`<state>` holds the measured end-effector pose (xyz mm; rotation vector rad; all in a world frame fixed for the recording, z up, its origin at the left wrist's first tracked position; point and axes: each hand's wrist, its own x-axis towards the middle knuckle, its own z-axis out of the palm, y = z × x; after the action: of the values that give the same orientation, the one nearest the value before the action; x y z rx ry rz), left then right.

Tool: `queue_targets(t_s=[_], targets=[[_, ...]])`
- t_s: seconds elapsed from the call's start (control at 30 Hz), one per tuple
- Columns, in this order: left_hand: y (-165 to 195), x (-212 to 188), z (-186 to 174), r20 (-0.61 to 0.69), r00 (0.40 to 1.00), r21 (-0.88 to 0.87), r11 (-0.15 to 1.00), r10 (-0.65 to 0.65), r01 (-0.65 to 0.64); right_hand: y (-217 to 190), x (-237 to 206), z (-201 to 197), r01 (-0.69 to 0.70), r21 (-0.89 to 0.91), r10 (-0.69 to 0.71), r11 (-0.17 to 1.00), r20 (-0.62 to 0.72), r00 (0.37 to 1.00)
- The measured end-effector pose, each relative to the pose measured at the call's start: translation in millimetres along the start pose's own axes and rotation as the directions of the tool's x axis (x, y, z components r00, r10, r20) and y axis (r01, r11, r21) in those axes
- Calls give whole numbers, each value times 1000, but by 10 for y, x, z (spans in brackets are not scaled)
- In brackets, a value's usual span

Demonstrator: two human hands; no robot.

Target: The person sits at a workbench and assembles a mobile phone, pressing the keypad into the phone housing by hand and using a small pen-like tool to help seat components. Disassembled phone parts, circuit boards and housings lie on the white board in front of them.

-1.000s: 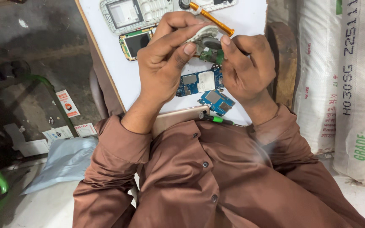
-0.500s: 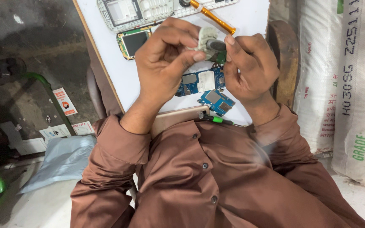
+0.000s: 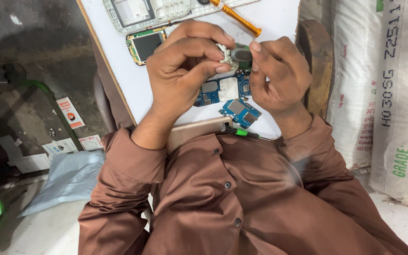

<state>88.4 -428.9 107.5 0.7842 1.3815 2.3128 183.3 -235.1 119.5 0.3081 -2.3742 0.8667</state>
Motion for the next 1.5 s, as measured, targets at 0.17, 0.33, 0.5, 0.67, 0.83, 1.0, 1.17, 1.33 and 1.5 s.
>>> queue_targets(t_s=[0.17, 0.33, 0.5, 0.67, 0.83, 1.0, 1.17, 1.33, 1.5], targets=[[63, -145, 19, -32, 999, 85, 996, -11, 14, -148, -75, -29, 5, 20, -5, 1000, 25, 1000], [155, -214, 52, -23, 999, 100, 994, -28, 30, -262, -98, -24, 47, 13, -47, 999, -4, 999], [171, -328, 171, 8, 999, 179, 983, 41, -42, -357, -196, -117, 66, -48, -66, 997, 5, 998], [194, -397, 172, -27, 998, 154, 986, 63, -58, -411, -257, -148, 85, -102, -84, 991, 12, 996], [174, -459, 274, -63, 998, 55, 998, 24, -20, -395, -298, -242, 76, -90, -75, 993, 18, 997], [123, -525, 403, -71, 997, 56, 998, 37, -33, -368, -400, -371, 83, -91, -82, 992, 17, 997], [154, -599, 468, -128, 992, -42, 999, 9, -15, -415, -445, -404, 84, -109, -85, 990, 0, 996], [238, -663, 484, -196, 981, -189, 981, -4, -34, -558, -428, -427, 140, -151, -138, 979, 22, 990], [289, -722, 479, -205, 979, -255, 966, -20, -33, -653, -458, -465, 91, -132, -92, 987, -1, 996]])
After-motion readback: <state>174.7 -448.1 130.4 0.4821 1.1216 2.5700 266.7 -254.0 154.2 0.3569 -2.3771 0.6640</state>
